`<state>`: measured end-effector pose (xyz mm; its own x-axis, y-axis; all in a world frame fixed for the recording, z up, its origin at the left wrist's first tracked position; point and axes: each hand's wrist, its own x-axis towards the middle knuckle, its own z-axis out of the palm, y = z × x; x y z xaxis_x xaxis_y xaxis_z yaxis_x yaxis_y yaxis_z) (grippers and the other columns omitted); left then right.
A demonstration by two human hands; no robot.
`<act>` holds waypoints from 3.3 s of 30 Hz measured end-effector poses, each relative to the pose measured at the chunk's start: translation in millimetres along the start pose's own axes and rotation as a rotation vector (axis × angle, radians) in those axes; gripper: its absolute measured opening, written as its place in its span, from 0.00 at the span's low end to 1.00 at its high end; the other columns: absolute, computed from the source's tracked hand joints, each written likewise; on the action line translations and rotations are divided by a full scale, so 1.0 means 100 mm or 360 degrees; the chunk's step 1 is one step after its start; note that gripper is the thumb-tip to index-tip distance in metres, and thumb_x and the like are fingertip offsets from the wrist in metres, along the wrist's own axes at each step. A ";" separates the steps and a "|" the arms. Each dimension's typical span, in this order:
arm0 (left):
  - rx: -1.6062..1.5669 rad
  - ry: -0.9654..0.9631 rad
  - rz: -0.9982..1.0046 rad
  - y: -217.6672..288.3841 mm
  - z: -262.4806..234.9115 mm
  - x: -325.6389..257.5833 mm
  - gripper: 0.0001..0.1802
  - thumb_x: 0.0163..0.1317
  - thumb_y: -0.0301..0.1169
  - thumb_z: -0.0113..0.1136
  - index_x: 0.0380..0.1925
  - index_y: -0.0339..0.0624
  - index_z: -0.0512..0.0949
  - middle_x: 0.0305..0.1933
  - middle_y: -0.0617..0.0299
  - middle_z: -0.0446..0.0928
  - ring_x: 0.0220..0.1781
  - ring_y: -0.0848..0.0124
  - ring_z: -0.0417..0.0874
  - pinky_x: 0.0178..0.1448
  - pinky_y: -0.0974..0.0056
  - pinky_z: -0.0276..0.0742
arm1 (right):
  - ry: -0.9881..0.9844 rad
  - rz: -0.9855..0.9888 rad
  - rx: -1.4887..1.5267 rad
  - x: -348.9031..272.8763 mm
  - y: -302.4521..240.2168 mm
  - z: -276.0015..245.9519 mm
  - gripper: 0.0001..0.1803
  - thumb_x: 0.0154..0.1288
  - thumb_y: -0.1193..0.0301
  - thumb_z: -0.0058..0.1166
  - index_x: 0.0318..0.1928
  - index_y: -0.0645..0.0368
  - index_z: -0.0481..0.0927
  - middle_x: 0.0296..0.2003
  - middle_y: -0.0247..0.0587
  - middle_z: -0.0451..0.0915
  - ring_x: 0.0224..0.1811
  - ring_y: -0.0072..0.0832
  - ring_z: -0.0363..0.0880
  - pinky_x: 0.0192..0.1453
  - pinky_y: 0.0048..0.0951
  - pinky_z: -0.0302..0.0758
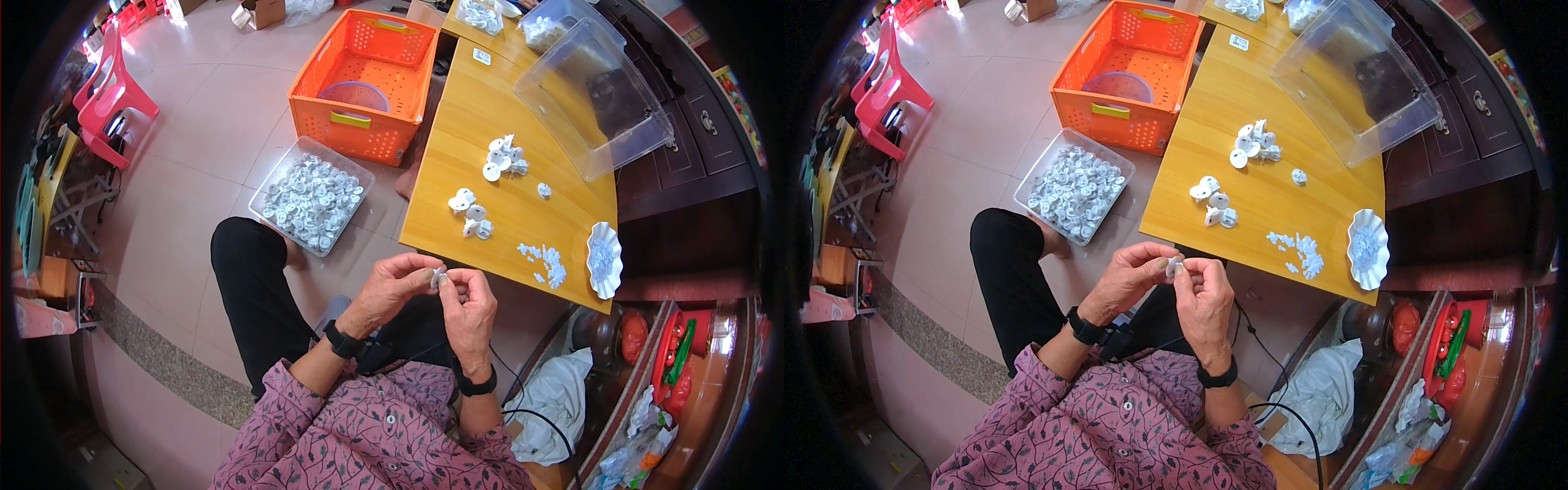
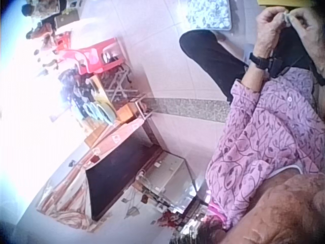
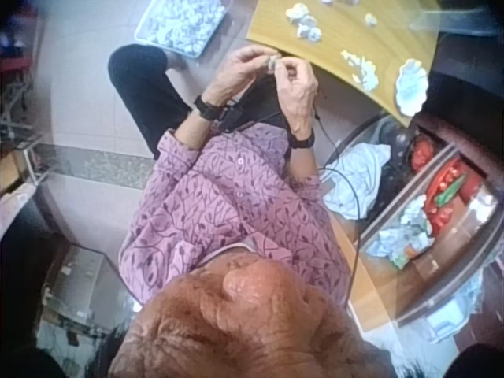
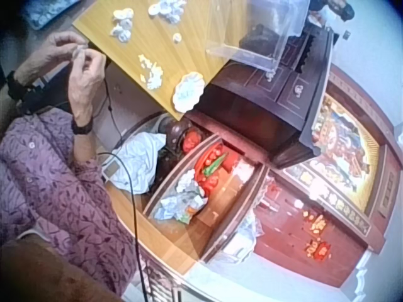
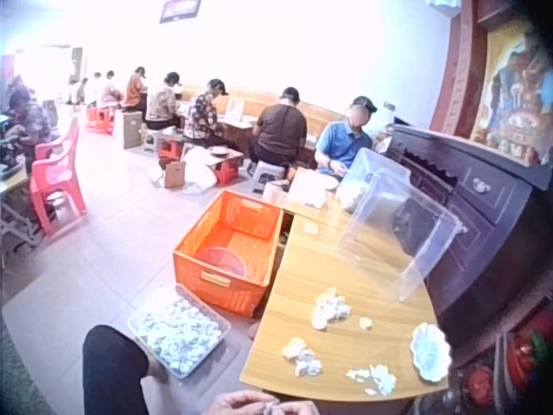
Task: The person picks up a white plastic base and a small white component from the table, fits the component into the base by hand, and places the assembled unit back onto the table, repeating the process several times.
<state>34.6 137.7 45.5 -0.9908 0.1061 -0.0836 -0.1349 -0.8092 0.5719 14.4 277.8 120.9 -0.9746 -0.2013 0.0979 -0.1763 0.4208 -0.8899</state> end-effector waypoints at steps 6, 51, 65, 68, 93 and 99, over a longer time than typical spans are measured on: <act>-0.0042 0.0020 -0.0006 -0.01 -0.01 0.00 0.13 0.69 0.29 0.59 0.50 0.35 0.79 0.50 0.56 0.81 0.49 0.70 0.82 0.52 0.64 0.81 | 0.0017 0.0045 0.0030 -0.02 -0.02 -0.01 0.05 0.67 0.75 0.58 0.39 0.65 0.77 0.31 0.40 0.80 0.29 0.22 0.81 0.33 0.23 0.77; -0.0149 -0.0045 0.0038 0.05 -0.01 -0.02 0.13 0.68 0.29 0.60 0.50 0.35 0.79 0.49 0.55 0.81 0.46 0.71 0.81 0.52 0.65 0.80 | -0.0132 0.0405 0.0582 0.01 -0.05 0.02 0.09 0.69 0.69 0.59 0.39 0.63 0.78 0.30 0.32 0.81 0.28 0.13 0.74 0.32 0.15 0.71; -0.0024 0.0300 0.0129 0.38 -0.24 -0.01 0.14 0.71 0.31 0.57 0.51 0.34 0.78 0.42 0.57 0.82 0.38 0.70 0.85 0.40 0.71 0.82 | 0.0154 0.0230 0.0270 0.09 0.20 -0.13 0.07 0.68 0.73 0.59 0.40 0.64 0.79 0.32 0.34 0.79 0.30 0.18 0.77 0.34 0.20 0.75; -0.0002 0.0589 0.0296 0.53 -0.44 0.00 0.14 0.69 0.32 0.60 0.49 0.35 0.79 0.38 0.59 0.83 0.36 0.71 0.85 0.39 0.70 0.83 | 0.0310 -0.0350 -0.0495 0.21 0.18 -0.18 0.09 0.67 0.80 0.54 0.47 0.65 0.79 0.40 0.46 0.79 0.38 0.36 0.80 0.41 0.32 0.77; 0.0753 0.0401 0.0231 0.42 -0.01 0.00 0.12 0.71 0.30 0.57 0.48 0.32 0.79 0.41 0.57 0.83 0.36 0.73 0.84 0.41 0.69 0.82 | 0.0280 0.0018 0.0233 0.31 0.35 -0.07 0.04 0.66 0.78 0.59 0.39 0.66 0.79 0.32 0.35 0.80 0.31 0.19 0.77 0.37 0.21 0.76; 0.0685 0.0058 0.0106 0.13 0.23 0.01 0.21 0.70 0.28 0.57 0.61 0.33 0.73 0.49 0.56 0.82 0.41 0.73 0.84 0.46 0.68 0.84 | 0.0022 -0.0040 0.0189 0.06 0.17 -0.05 0.04 0.66 0.77 0.59 0.39 0.65 0.81 0.34 0.38 0.81 0.32 0.20 0.81 0.36 0.22 0.77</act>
<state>31.4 140.4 71.4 -0.9976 0.0355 -0.0595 -0.0692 -0.4978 0.8645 5.1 288.0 108.7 -0.9721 -0.1977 0.1265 -0.1840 0.3075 -0.9336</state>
